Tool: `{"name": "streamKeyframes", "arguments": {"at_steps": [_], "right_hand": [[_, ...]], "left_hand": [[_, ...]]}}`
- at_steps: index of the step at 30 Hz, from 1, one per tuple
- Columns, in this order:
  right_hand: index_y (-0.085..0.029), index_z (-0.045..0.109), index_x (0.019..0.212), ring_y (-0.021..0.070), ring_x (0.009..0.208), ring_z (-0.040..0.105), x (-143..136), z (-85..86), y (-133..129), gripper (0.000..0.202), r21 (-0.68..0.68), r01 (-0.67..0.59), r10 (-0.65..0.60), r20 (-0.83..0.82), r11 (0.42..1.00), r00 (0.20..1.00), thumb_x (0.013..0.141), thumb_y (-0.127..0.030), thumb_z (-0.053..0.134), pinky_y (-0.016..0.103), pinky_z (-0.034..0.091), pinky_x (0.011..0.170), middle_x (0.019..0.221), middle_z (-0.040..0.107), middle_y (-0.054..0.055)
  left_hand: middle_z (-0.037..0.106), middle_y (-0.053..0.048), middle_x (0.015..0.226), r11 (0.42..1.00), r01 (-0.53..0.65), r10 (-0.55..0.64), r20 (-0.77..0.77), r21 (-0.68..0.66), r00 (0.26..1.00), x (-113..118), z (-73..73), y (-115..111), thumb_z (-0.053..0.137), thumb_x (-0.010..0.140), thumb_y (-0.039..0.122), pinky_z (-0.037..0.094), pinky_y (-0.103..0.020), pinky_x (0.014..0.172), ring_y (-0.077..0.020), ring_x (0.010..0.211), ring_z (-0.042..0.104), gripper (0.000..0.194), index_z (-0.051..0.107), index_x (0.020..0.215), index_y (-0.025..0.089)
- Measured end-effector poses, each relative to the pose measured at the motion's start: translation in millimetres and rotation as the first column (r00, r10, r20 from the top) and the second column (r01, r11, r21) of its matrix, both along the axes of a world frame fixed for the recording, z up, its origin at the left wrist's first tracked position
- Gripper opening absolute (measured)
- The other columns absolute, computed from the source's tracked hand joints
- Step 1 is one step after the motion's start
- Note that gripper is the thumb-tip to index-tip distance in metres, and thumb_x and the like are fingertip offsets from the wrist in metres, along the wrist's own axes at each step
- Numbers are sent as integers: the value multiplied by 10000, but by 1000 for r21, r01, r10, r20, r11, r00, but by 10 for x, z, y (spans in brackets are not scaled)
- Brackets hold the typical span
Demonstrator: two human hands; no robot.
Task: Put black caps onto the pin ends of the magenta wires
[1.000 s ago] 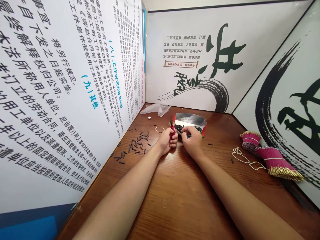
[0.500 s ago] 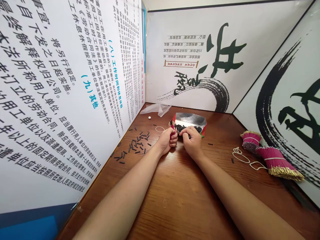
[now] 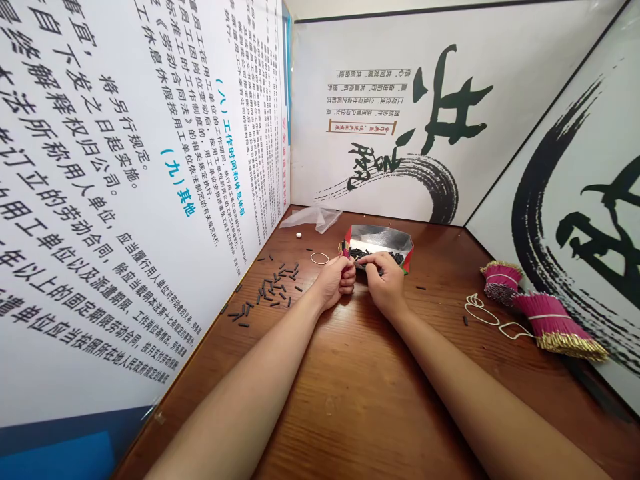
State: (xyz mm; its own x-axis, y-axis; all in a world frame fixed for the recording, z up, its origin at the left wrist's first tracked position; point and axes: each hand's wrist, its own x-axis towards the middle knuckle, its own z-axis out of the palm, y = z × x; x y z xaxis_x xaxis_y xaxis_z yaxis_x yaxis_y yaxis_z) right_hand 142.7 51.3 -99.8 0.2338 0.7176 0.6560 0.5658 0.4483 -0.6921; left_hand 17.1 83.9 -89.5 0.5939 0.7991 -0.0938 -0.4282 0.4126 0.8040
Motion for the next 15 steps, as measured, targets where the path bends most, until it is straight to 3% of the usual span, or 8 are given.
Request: {"name": "streamKeyframes", "arguments": {"at_steps": [15], "right_hand": [[-197,668,869,177,777,575,27,-39,38,187,50,22,-19,-52,999,998,878,-259,492,316,456,716,853,651,45]], "left_hand": [[310,103,549,999,-5,5,-16,42,1000,6,-8,-24,630,730,223,107,-137,367,-16,383,204,229,411,793,197]]}}
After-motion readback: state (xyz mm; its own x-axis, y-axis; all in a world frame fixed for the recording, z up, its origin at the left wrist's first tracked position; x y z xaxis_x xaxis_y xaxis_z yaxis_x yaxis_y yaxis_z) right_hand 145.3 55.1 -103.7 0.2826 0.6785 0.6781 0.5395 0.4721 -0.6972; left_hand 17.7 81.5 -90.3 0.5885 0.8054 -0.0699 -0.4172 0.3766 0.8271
